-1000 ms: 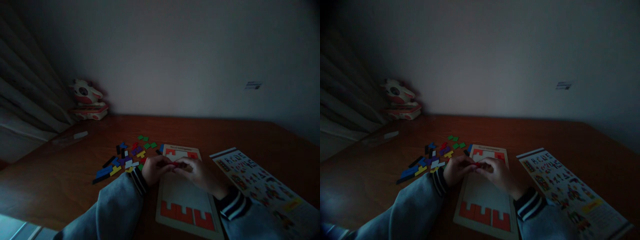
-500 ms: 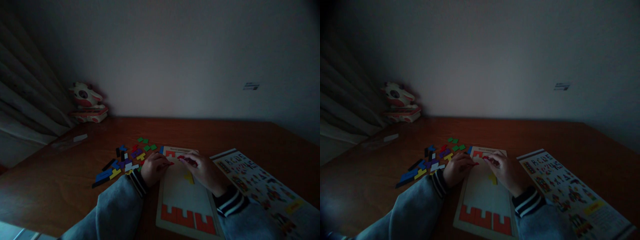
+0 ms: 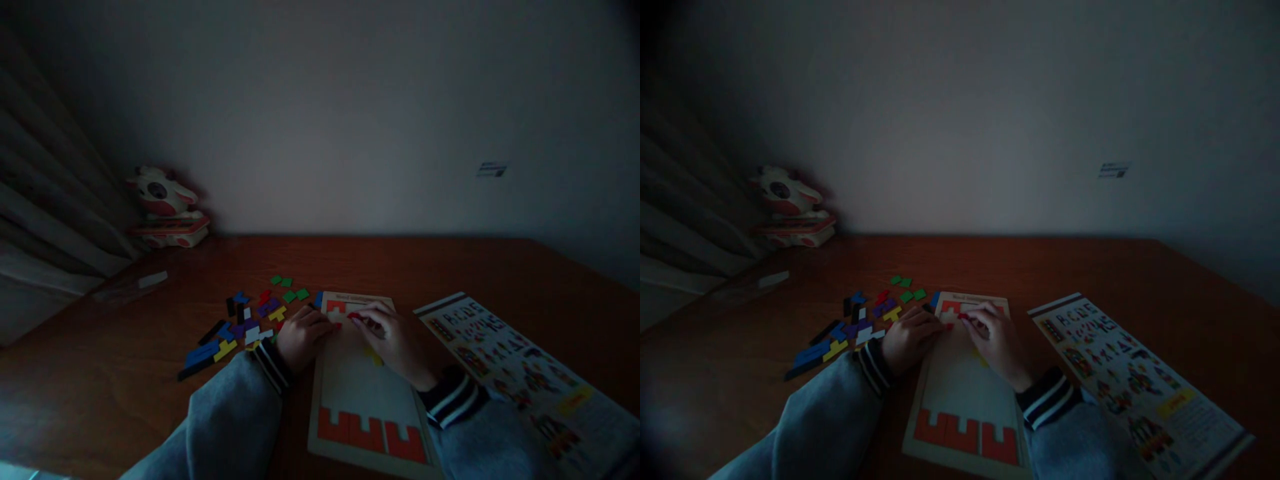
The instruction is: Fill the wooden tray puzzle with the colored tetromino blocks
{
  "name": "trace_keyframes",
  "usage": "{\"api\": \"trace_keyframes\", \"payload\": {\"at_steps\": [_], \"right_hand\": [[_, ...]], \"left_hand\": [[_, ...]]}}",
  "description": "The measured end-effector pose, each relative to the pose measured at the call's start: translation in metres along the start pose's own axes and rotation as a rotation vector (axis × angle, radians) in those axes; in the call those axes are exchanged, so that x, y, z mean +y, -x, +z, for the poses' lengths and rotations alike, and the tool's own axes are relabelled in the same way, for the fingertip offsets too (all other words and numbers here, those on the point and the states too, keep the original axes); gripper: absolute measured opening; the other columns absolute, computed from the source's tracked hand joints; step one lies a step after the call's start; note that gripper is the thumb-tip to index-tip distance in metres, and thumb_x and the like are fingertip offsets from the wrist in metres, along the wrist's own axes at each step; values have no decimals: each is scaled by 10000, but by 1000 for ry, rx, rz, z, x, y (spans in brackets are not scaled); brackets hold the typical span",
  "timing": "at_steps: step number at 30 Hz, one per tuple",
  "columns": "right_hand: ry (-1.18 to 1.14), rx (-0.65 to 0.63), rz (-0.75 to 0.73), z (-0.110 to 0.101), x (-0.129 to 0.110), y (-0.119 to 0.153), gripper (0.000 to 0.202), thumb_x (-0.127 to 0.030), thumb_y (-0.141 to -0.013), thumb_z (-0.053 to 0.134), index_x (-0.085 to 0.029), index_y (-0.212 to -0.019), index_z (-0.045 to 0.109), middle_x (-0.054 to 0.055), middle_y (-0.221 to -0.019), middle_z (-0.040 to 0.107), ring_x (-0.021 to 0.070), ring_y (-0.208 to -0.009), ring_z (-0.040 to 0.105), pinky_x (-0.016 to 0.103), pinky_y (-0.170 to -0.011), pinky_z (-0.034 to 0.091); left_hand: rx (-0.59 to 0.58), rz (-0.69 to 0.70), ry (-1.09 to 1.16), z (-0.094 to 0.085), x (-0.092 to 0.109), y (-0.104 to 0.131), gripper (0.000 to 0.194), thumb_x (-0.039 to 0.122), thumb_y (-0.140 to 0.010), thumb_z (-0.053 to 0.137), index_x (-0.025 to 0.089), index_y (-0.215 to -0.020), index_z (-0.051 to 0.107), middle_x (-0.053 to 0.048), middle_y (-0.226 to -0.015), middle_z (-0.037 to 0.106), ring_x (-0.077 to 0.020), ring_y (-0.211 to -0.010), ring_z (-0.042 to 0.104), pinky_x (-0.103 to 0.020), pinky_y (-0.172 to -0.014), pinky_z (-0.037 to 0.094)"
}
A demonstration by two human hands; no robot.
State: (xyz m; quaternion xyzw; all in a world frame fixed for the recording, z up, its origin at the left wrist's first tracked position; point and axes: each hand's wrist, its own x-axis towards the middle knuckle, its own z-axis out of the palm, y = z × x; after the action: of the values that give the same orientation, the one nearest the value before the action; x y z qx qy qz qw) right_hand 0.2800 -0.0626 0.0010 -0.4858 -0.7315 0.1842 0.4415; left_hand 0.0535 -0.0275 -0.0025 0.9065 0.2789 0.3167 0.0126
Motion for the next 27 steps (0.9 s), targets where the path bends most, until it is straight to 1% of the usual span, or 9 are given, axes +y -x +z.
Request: {"api": "trace_keyframes", "payload": {"at_steps": [3,7,9,11,14,18,20,23,27], "right_hand": [[10,29,10,-2,-2,0,140,-284,-937,558,-213,-914,676,51,-913,639,175,-807,656,298,-699,555],[27,47,5,-5,-5,-1,151,-280,-937,549,-209,-883,671,48,-873,650,171,-779,658,288,-686,548],[30,37,15,-5,-6,-1,162,-293,-939,545,-209,-880,671,48,-871,653,171,-774,655,288,-681,543],[16,22,30,-5,-6,0,176,-312,-944,538,-211,-888,671,48,-892,654,169,-776,652,287,-682,543],[-4,12,54,-5,-5,1,189,-331,-943,537,-211,-885,671,46,-902,655,163,-763,651,281,-674,543],[-8,-12,99,-3,-1,2,196,-339,-937,539,-206,-882,672,48,-895,665,170,-772,659,289,-687,543],[-2,-27,112,-1,1,3,207,-352,-933,544,-204,-869,675,46,-880,669,173,-761,659,295,-684,541],[0,-37,111,1,4,3,220,-362,-933,547,-201,-862,679,43,-867,665,170,-742,656,295,-676,536],[-21,-36,113,2,4,3,211,-354,-929,558,-190,-884,682,50,-875,669,170,-753,661,297,-696,540]], "left_hand": [[-56,-14,-38,0,3,0,227,316,-968,542,212,-1013,739,-73,-988,703,-211,-913,613,-349,-812,555],[-161,-80,-91,-2,9,-1,346,445,-960,529,206,-1154,687,-108,-1133,655,-260,-1052,572,-432,-906,533],[-221,-133,-124,-4,13,-1,421,493,-963,494,210,-1237,640,-126,-1250,601,-291,-1114,537,-486,-931,514],[-269,-182,-155,-5,15,-1,487,536,-965,453,222,-1313,585,-139,-1375,516,-322,-1170,495,-543,-948,489],[-296,-193,-164,-5,15,1,518,542,-980,404,238,-1383,520,-140,-1478,413,-340,-1241,436,-583,-988,445],[-328,-155,-155,-3,11,4,511,538,-982,399,266,-1404,496,-138,-1513,370,-368,-1297,389,-613,-1005,406],[-335,-174,-163,-3,10,5,518,541,-983,389,281,-1423,473,-140,-1515,369,-380,-1307,384,-628,-1004,393],[-345,-211,-158,-3,11,4,575,559,-983,369,257,-1471,404,-160,-1519,362,-387,-1324,376,-633,-1018,374],[-356,-244,-155,-2,11,3,636,593,-968,376,243,-1498,350,-173,-1531,345,-407,-1327,371,-662,-1010,354]]}}
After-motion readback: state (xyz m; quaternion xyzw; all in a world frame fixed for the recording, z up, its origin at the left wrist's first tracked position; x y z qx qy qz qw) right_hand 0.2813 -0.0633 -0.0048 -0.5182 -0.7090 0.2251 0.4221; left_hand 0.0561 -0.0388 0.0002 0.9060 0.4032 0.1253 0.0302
